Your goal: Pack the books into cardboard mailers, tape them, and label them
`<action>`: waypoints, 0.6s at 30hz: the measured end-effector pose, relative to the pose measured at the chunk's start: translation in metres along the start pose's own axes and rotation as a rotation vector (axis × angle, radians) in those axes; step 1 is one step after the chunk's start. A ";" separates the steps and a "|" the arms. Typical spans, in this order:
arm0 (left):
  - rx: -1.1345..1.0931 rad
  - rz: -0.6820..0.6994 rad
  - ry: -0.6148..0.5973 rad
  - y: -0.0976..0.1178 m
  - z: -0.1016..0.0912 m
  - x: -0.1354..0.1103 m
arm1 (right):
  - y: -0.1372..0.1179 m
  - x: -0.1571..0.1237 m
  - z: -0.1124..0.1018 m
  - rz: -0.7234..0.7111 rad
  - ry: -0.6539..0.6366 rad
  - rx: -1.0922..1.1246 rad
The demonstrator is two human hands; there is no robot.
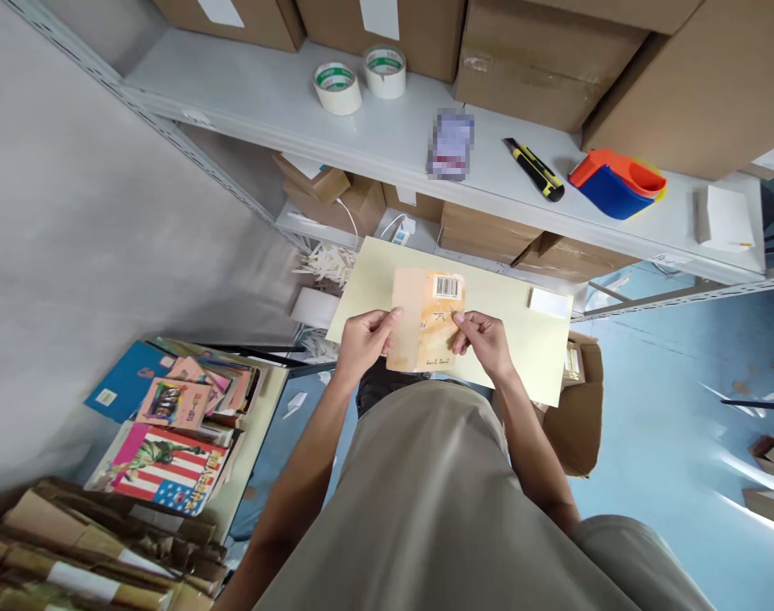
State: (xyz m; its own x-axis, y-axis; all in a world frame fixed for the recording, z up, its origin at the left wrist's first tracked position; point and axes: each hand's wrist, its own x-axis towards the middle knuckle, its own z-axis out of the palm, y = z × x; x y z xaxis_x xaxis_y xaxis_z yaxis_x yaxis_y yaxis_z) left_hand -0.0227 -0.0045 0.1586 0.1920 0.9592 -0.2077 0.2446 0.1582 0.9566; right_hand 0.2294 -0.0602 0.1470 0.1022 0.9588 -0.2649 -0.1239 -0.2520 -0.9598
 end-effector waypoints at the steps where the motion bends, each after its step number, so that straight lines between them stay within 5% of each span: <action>1: 0.008 -0.010 0.009 0.001 0.001 0.000 | 0.000 0.000 0.004 -0.005 0.009 -0.003; 11: -0.061 -0.039 0.093 -0.003 -0.009 0.000 | 0.005 -0.007 0.012 -0.033 0.013 0.032; 18: 0.076 0.161 0.207 0.018 -0.003 -0.008 | 0.036 0.018 0.027 -0.074 0.069 0.058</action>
State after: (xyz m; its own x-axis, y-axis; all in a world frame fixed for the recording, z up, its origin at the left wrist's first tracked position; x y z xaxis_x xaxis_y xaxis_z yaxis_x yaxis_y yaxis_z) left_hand -0.0228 -0.0090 0.1779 0.0381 0.9993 -0.0006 0.2984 -0.0108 0.9544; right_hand 0.2006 -0.0488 0.1108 0.1802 0.9629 -0.2010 -0.1702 -0.1707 -0.9705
